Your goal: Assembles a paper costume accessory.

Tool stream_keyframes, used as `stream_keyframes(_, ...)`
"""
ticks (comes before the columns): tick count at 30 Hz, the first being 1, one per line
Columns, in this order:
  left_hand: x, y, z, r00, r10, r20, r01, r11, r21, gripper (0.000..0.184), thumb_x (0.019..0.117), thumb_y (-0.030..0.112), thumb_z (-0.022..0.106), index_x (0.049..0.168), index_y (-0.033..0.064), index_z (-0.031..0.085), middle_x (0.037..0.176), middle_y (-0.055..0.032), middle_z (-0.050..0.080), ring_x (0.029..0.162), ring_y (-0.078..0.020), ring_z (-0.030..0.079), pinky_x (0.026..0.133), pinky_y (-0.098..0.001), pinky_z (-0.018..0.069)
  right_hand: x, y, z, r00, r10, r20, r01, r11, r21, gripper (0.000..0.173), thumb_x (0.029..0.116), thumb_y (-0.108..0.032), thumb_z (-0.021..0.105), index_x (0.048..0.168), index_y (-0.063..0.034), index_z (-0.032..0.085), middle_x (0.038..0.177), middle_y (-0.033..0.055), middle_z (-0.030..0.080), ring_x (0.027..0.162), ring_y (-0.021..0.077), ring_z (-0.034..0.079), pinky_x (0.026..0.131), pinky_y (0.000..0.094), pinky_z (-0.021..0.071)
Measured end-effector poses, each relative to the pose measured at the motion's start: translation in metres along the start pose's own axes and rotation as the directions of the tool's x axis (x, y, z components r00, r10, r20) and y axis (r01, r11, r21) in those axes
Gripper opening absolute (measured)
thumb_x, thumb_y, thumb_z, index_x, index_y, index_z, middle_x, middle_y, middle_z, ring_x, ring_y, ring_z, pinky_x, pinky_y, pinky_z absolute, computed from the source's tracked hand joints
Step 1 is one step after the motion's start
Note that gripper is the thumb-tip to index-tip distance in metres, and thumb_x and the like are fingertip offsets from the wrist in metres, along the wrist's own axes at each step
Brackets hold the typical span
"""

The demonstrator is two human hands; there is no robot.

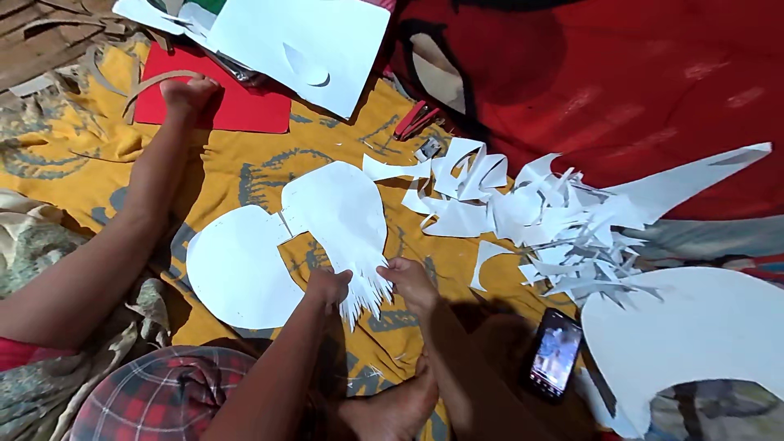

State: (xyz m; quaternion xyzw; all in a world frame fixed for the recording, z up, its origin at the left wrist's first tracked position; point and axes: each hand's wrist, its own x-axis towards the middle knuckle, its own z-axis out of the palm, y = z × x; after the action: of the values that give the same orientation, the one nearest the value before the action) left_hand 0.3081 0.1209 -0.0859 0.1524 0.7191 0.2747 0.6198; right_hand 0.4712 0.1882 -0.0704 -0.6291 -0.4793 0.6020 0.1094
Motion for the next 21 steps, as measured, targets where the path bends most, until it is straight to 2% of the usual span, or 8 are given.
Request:
stream_keyframes(3, -0.002, 0.002, -0.001, 1.0, -0.014, 0.008, 0.014, 1.0, 0.016, 0.026, 0.1021, 0.026, 0.065, 0.097, 0.0019, 0.056, 0.079, -0.0053, 0.052, 0.067, -0.0137, 0.05, 0.065, -0.032, 0.0461, 0.005, 0.0, 0.002, 1.0, 0.016, -0.023, -0.019, 0.991, -0.133, 0.017, 0.0979, -0.012, 0.068, 0.106, 0.0029, 0.066, 0.094, 0.0131, 0.065, 0.079, 0.0164, 0.061, 0.072, 0.0341, 0.0521)
stream_keyframes(7, -0.001, 0.001, -0.001, 1.0, -0.006, 0.01, 0.006, 1.0, 0.01, 0.026, 0.1014, 0.026, 0.066, 0.095, 0.0039, 0.055, 0.075, -0.0031, 0.05, 0.062, -0.0123, 0.048, 0.061, -0.0303, 0.0442, 0.013, -0.002, 0.004, 0.996, 0.03, -0.079, -0.056, 0.933, -0.355, 0.027, 0.0959, -0.022, 0.072, 0.112, -0.0005, 0.069, 0.103, 0.0179, 0.068, 0.095, 0.0277, 0.064, 0.085, 0.0492, 0.0513)
stream_keyframes(10, -0.002, 0.001, -0.001, 1.0, -0.008, 0.016, 0.008, 1.0, 0.0, 0.024, 0.1017, 0.026, 0.065, 0.097, 0.0034, 0.057, 0.077, -0.0037, 0.052, 0.064, -0.0125, 0.05, 0.062, -0.0308, 0.0452, 0.007, -0.01, 0.009, 0.991, -0.024, -0.13, -0.042, 0.877, -0.478, 0.045, 0.0948, -0.024, 0.073, 0.131, -0.0012, 0.06, 0.115, 0.0203, 0.068, 0.106, 0.0334, 0.066, 0.094, 0.0546, 0.051)
stream_keyframes(12, -0.001, 0.0, 0.0, 1.0, -0.004, 0.011, 0.005, 1.0, -0.025, 0.023, 0.1014, 0.025, 0.066, 0.096, 0.0042, 0.057, 0.073, -0.0023, 0.051, 0.06, -0.011, 0.049, 0.058, -0.0289, 0.0443, -0.003, -0.014, 0.014, 0.973, -0.159, -0.166, 0.032, 0.808, -0.588, 0.059, 0.0926, -0.02, 0.075, 0.143, -0.0011, 0.051, 0.126, 0.0219, 0.063, 0.113, 0.0371, 0.063, 0.097, 0.0554, 0.0507)
stream_keyframes(14, 0.001, -0.001, 0.0, 1.0, -0.002, 0.015, 0.002, 1.0, -0.024, 0.024, 0.1018, 0.026, 0.065, 0.096, 0.004, 0.056, 0.074, -0.0025, 0.051, 0.06, -0.0112, 0.048, 0.059, -0.0292, 0.0443, -0.008, -0.01, 0.019, 0.929, -0.351, -0.118, 0.18, 0.706, -0.685, 0.063, 0.0903, -0.014, 0.076, 0.147, -0.0029, 0.05, 0.139, 0.0269, 0.054, 0.129, 0.0447, 0.053, 0.107, 0.0587, 0.0436)
stream_keyframes(17, 0.002, -0.001, 0.0, 1.0, 0.0, 0.022, 0.0, 1.0, -0.006, 0.025, 0.1021, 0.026, 0.065, 0.099, 0.0021, 0.058, 0.08, -0.0051, 0.054, 0.067, -0.0138, 0.051, 0.066, -0.0325, 0.0469, -0.008, 0.011, 0.022, 0.828, -0.551, 0.1, 0.404, 0.464, -0.789, 0.05, 0.0952, -0.007, 0.064, 0.144, -0.0186, 0.061, 0.146, 0.0242, 0.052, 0.131, 0.0487, 0.05, 0.102, 0.0652, 0.0435)
stream_keyframes(19, 0.003, -0.002, 0.0, 1.0, 0.004, 0.018, -0.003, 1.0, -0.006, 0.025, 0.1018, 0.026, 0.065, 0.098, 0.0022, 0.058, 0.079, -0.0047, 0.053, 0.066, -0.0134, 0.051, 0.064, -0.0317, 0.0463, -0.009, 0.018, 0.023, 0.857, -0.487, 0.168, 0.381, 0.382, -0.842, 0.045, 0.1006, -0.008, 0.054, 0.14, -0.0279, 0.065, 0.154, 0.0161, 0.048, 0.138, 0.044, 0.045, 0.103, 0.0635, 0.0413)
stream_keyframes(21, 0.003, -0.004, 0.002, 1.0, 0.01, 0.009, -0.01, 1.0, -0.008, 0.026, 0.1018, 0.027, 0.065, 0.097, 0.0021, 0.057, 0.076, -0.0044, 0.052, 0.063, -0.0134, 0.049, 0.062, -0.0322, 0.0452, -0.009, 0.023, 0.023, 0.89, -0.423, 0.17, 0.33, 0.341, -0.88, 0.05, 0.1008, -0.007, 0.051, 0.143, -0.0311, 0.061, 0.157, 0.0141, 0.044, 0.14, 0.0429, 0.043, 0.102, 0.0629, 0.0422)
